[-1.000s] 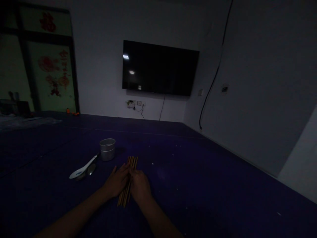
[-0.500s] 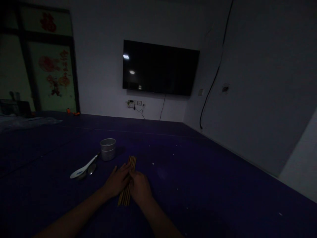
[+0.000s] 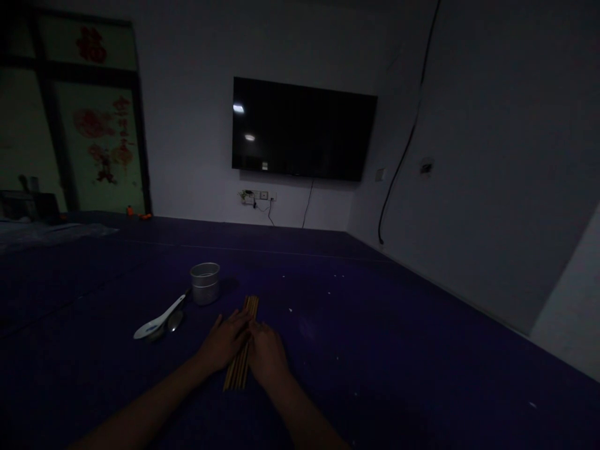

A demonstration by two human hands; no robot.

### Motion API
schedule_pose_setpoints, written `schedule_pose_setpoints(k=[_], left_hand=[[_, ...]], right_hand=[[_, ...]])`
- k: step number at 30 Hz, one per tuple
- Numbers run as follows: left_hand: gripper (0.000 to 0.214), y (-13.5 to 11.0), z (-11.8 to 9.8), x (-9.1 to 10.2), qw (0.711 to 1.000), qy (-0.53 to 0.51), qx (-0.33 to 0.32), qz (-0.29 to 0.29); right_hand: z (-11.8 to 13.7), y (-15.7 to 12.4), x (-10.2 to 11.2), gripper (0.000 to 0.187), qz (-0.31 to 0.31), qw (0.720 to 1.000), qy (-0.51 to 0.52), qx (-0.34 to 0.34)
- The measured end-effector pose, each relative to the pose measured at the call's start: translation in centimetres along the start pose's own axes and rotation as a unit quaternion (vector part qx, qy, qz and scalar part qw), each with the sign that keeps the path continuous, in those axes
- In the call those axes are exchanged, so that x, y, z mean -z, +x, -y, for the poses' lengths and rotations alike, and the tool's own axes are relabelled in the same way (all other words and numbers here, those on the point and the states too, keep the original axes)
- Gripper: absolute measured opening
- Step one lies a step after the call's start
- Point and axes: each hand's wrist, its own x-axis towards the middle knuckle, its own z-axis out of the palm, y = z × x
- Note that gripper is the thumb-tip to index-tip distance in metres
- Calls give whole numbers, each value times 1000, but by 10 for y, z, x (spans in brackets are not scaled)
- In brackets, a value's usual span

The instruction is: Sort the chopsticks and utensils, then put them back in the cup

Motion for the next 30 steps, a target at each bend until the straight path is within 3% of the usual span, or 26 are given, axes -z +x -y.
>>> schedule_pose_setpoints(k=[5, 30], left_hand=[[54, 0, 1, -3, 1000, 12, 19, -21], [54, 2, 2, -2, 999, 37, 19, 3]], right_hand=[[-1, 2, 0, 42, 1, 1000, 3, 11], [-7, 2, -8, 46, 19, 998, -53, -18]])
